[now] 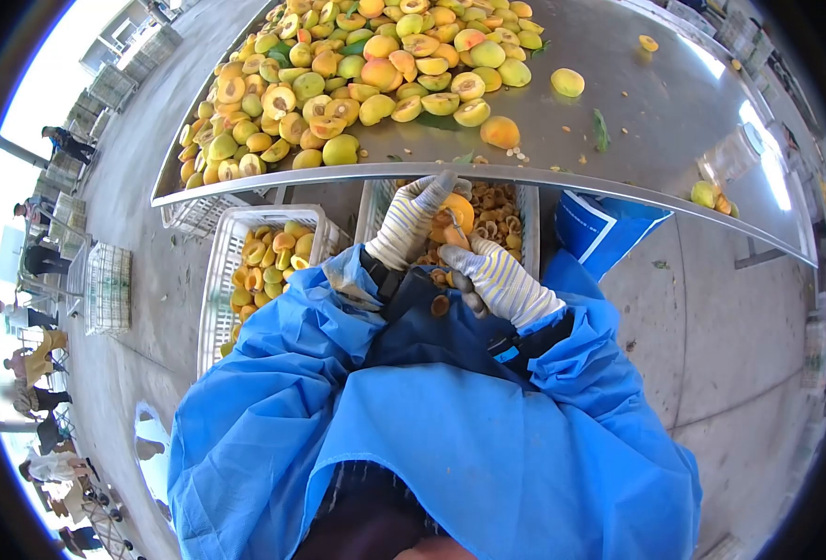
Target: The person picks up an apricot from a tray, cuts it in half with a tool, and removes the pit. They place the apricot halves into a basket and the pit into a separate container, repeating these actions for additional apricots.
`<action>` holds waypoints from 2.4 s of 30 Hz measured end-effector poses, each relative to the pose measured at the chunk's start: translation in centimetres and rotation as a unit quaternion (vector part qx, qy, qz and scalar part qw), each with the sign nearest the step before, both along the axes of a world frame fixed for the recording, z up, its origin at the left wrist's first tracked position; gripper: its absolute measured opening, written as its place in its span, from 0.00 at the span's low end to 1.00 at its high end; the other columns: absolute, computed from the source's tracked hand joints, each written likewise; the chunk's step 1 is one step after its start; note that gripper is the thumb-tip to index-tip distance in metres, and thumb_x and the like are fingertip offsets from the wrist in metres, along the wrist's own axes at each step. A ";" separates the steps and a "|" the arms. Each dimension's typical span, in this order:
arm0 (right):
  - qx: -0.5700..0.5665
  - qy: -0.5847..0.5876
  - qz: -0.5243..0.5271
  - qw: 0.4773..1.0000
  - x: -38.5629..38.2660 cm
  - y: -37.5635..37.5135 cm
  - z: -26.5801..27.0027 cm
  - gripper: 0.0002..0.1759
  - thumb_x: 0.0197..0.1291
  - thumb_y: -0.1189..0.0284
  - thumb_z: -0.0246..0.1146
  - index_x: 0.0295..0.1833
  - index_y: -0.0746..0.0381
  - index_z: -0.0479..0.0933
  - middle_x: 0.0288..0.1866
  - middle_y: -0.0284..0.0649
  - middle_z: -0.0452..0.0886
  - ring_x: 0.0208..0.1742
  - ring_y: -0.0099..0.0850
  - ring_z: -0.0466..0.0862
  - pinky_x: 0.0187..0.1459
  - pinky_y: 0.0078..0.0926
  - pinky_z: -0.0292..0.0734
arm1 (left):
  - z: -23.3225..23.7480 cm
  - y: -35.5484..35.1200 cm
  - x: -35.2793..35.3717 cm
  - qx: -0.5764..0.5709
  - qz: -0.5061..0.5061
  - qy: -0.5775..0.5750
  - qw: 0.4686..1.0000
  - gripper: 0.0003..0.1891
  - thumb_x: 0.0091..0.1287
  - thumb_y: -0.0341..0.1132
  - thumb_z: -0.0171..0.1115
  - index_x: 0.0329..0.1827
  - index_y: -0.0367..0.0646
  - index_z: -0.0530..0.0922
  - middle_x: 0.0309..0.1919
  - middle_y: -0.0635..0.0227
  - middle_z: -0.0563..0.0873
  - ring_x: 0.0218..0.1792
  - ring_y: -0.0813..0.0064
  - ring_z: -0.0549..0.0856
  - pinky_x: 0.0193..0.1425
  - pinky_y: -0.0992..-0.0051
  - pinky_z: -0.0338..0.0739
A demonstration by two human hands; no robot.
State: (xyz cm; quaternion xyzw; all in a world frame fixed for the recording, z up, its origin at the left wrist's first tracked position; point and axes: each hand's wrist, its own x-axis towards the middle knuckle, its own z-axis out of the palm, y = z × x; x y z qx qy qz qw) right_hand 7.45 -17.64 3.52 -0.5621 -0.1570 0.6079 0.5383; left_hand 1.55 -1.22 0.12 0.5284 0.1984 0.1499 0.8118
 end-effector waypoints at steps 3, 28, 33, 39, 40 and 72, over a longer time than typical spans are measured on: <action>0.011 0.123 -0.017 0.992 0.1 -0.1 0.0 0.13 0.70 0.56 0.60 0.44 0.54 0.71 0.22 0.28 0.70 0.12 0.20 0.66 0.13 0.20 0.60 | -0.1 -0.4 0.0 -0.007 0.013 -0.020 1.000 0.24 0.66 0.53 0.68 0.47 0.37 0.83 0.36 0.67 0.87 0.35 0.79 0.86 0.40 0.78 0.81; 0.031 -0.114 0.004 0.993 0.8 -0.7 -0.6 0.18 0.69 0.54 0.58 0.45 0.60 0.74 0.22 0.33 0.73 0.14 0.25 0.70 0.16 0.24 0.64 | 0.7 3.5 -1.2 -0.004 0.107 -0.030 0.994 0.18 0.66 0.46 0.69 0.46 0.38 0.83 0.39 0.68 0.87 0.37 0.77 0.85 0.44 0.77 0.79; -0.041 -0.591 0.103 0.799 2.2 -1.2 -2.8 0.25 0.70 0.52 0.53 0.50 0.67 0.74 0.37 0.62 0.82 0.43 0.59 0.82 0.46 0.52 0.76 | 4.4 6.6 -6.8 0.325 0.207 0.076 0.920 0.14 0.68 0.39 0.68 0.46 0.35 0.84 0.37 0.69 0.88 0.35 0.80 0.84 0.42 0.78 0.78; -0.048 -0.597 0.136 0.789 1.9 -0.7 -1.5 0.29 0.69 0.50 0.53 0.55 0.68 0.74 0.41 0.63 0.81 0.46 0.60 0.81 0.48 0.50 0.75 | 7.6 11.7 -12.7 0.690 0.221 0.397 0.563 0.25 0.64 0.54 0.65 0.56 0.45 0.83 0.46 0.53 0.88 0.51 0.54 0.85 0.59 0.60 0.77; -0.045 -0.601 0.131 0.787 1.8 -0.5 -1.6 0.30 0.69 0.50 0.53 0.55 0.68 0.74 0.40 0.63 0.82 0.45 0.60 0.81 0.48 0.50 0.75 | 8.2 12.0 -11.5 0.666 0.211 0.403 0.591 0.26 0.65 0.55 0.63 0.56 0.45 0.83 0.46 0.53 0.87 0.51 0.54 0.85 0.59 0.60 0.77; 0.129 -0.589 -0.086 0.793 0.7 -0.4 -1.2 0.17 0.69 0.58 0.59 0.44 0.64 0.70 0.26 0.54 0.80 0.27 0.55 0.81 0.29 0.49 0.74 | 2.4 0.0 -2.3 -0.206 -0.023 -0.093 0.974 0.32 0.69 0.60 0.58 0.64 0.42 0.72 0.55 0.60 0.82 0.55 0.63 0.83 0.59 0.58 0.81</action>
